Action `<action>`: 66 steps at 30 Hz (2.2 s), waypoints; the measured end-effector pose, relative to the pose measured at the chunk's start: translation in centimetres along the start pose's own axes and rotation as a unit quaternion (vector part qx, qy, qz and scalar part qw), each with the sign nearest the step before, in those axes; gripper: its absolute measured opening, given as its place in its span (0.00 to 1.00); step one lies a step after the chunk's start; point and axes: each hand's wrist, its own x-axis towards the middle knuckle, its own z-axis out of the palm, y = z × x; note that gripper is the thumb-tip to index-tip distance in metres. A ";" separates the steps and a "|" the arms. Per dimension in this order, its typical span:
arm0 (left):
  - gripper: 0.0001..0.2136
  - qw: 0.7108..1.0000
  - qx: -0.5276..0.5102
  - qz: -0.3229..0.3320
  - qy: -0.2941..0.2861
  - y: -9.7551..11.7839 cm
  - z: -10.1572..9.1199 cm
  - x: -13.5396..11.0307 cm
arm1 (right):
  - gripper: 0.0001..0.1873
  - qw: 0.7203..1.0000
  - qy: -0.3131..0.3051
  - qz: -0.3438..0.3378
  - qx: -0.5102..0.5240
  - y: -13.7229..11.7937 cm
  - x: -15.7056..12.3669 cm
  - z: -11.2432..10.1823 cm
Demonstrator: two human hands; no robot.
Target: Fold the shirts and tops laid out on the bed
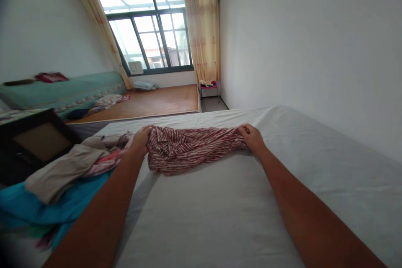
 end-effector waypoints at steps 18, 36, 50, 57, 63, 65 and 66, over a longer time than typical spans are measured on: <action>0.11 0.695 0.556 0.260 -0.376 -3.6 2.4 -3.6 | 0.13 0.980 -0.176 -0.032 -0.091 0.4 -0.1 -1.9; 0.14 0.903 0.169 0.143 -0.369 6.6 3.3 -6.5 | 0.25 0.950 -0.311 0.010 -0.009 -4.1 -1.3 -1.5; 0.21 0.553 0.374 0.107 -0.736 6.3 -4.2 -21.1 | 0.15 0.853 -0.509 -0.028 -0.116 -3.0 -4.6 -6.0; 0.14 0.679 0.420 0.157 -0.581 3.8 -3.9 -17.6 | 0.22 0.909 -0.409 0.010 -0.080 -1.9 -5.3 -5.5; 0.15 0.724 0.499 0.277 -0.388 -0.9 -2.6 -12.9 | 0.24 0.922 -0.371 -0.013 -0.108 -1.2 -5.8 -5.2; 0.12 0.739 0.453 0.227 -0.444 -0.4 -3.1 -12.7 | 0.23 0.921 -0.376 -0.011 -0.099 -1.2 -5.8 -5.4; 0.12 0.741 0.421 0.189 -0.488 0.3 -3.6 -12.8 | 0.24 0.920 -0.382 -0.004 -0.091 -1.2 -5.9 -5.6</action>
